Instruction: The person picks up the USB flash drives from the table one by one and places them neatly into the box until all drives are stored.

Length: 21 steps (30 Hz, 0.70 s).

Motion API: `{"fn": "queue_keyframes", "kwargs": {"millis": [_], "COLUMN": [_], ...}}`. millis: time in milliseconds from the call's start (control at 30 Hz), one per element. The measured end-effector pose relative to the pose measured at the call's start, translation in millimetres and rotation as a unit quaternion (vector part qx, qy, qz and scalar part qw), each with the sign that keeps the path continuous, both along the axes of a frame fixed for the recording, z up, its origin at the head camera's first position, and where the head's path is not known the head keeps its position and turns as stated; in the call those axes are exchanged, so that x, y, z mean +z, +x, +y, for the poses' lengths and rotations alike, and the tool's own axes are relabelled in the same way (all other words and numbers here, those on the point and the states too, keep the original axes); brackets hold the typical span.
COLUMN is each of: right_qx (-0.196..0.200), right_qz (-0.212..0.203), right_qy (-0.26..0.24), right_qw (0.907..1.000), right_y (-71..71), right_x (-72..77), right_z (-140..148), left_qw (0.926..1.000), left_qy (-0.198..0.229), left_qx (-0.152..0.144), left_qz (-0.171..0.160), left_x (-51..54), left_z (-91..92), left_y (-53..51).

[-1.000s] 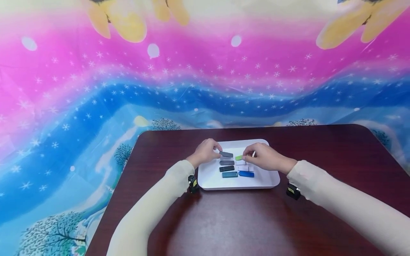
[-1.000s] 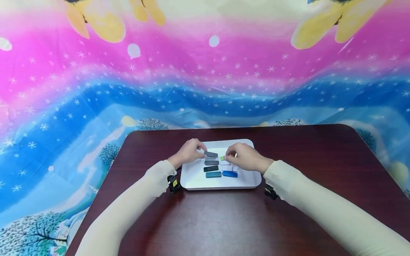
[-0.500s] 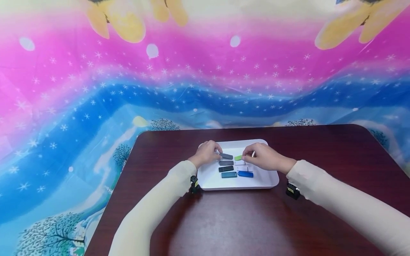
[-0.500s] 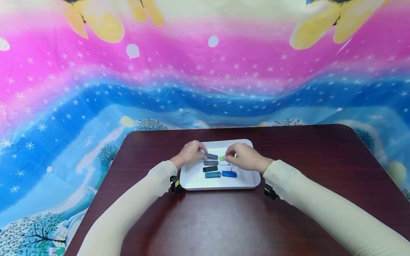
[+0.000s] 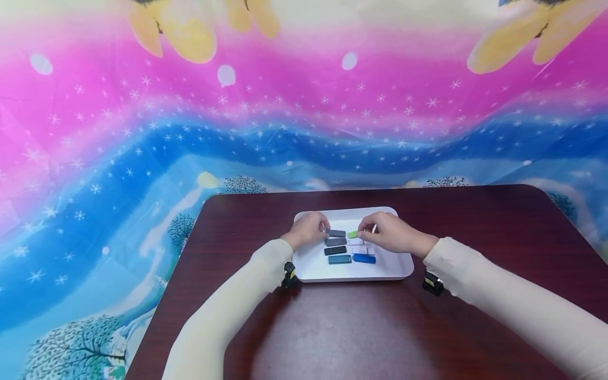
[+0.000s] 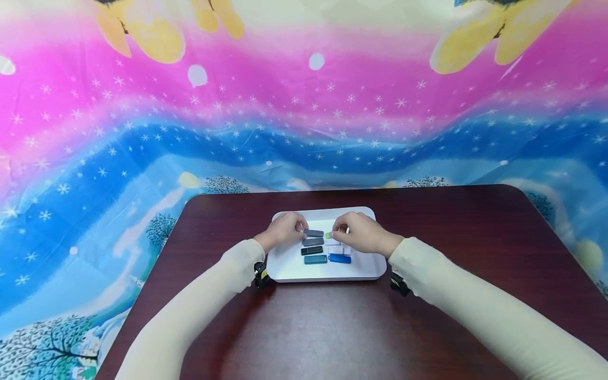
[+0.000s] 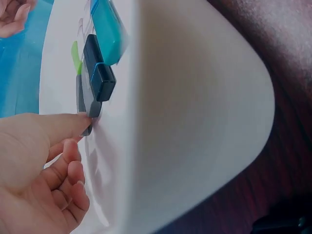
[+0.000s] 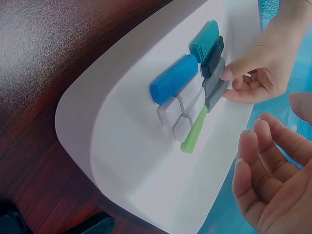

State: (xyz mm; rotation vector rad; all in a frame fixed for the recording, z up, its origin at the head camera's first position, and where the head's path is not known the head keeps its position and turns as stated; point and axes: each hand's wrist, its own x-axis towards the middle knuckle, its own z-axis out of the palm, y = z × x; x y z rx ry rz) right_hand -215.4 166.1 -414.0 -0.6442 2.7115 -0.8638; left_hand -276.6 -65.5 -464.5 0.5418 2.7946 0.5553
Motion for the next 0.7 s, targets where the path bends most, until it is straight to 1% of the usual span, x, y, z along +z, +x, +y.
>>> {"fn": "queue_keyframes", "kwargs": {"millis": [133,267,467,700], "right_qx": [0.002,0.009,0.005,-0.015], "right_qz": [-0.001,0.004,0.014,0.018], "right_qy": [-0.002,-0.008,-0.015,-0.029], "right_qw": [1.0,0.9999,0.9998,0.9993], "right_y": [-0.7,-1.5,-2.6,0.3], "right_x": [-0.3,0.0,0.5,5.5], "right_z": [-0.4,0.0,5.4,16.7], "left_qw": [1.0,0.9995,0.9973,0.9928], "left_qy": [0.0,0.026,0.072,0.118], "left_qx": [-0.005,-0.007,-0.014,-0.014], "left_qz": [-0.008,-0.016,-0.005,-0.019], "left_x": [0.9,6.0,17.1,31.3], "left_z": [-2.7,-6.0,-10.4,-10.5], "left_y": [0.2,0.3,1.8,8.2]}}
